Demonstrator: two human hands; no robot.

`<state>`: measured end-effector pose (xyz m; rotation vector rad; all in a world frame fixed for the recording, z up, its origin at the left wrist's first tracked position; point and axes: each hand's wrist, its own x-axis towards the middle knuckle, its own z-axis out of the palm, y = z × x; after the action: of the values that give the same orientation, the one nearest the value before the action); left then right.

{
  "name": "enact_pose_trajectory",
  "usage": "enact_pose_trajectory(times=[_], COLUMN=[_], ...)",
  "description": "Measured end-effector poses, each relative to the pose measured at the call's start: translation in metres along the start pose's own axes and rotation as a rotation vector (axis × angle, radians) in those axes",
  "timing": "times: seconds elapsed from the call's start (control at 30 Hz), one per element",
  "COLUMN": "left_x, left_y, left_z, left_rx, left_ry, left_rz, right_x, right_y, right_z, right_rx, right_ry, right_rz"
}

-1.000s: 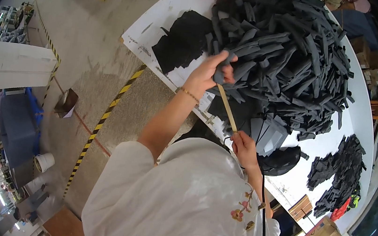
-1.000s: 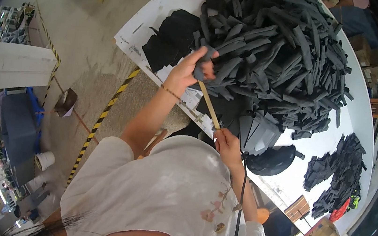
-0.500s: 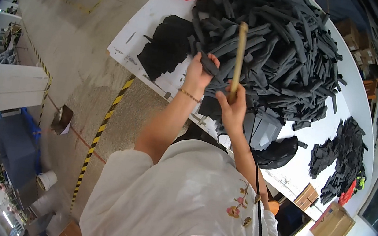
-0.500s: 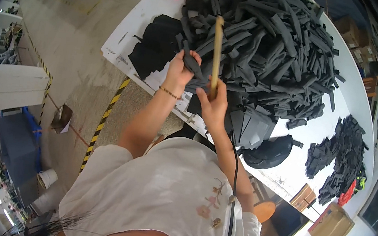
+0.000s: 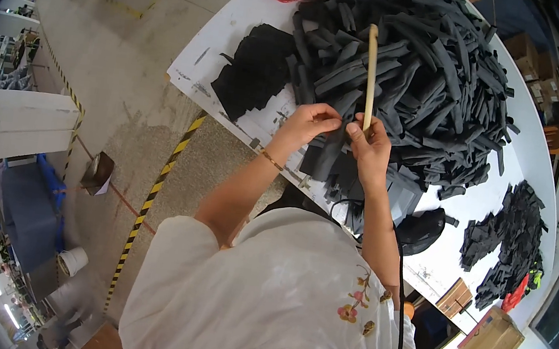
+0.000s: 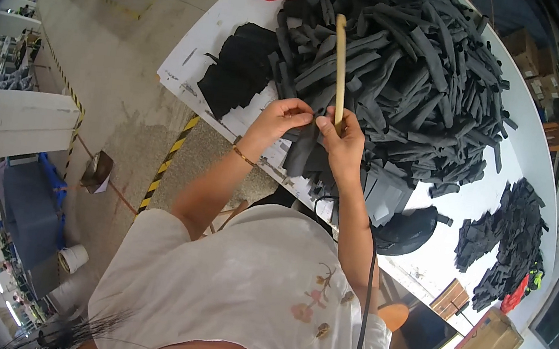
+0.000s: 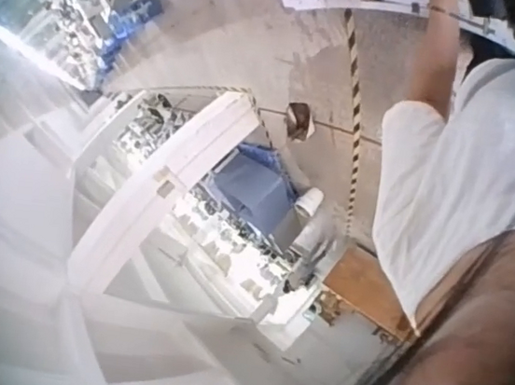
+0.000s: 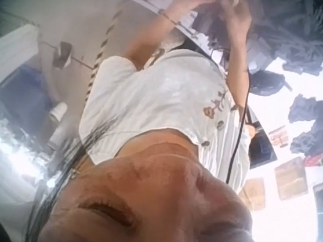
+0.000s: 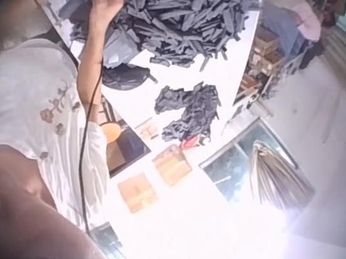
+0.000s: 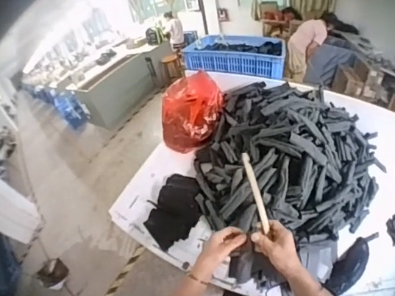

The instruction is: Inserting foam padding strips into black fabric pouches using a wooden stick for positioning.

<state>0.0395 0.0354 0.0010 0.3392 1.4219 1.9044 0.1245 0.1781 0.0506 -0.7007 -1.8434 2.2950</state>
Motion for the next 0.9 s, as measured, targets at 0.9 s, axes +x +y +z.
enact_pose_trajectory(times=[0.9], left_x=[0.023], left_y=[-0.077], left_z=[-0.165], left_rx=[0.714], left_ry=[1.268], left_rz=[0.262], right_x=[0.04], right_y=[-0.051], right_z=[-0.078], right_rx=[-0.567], right_ry=[0.671], right_rz=[-0.502])
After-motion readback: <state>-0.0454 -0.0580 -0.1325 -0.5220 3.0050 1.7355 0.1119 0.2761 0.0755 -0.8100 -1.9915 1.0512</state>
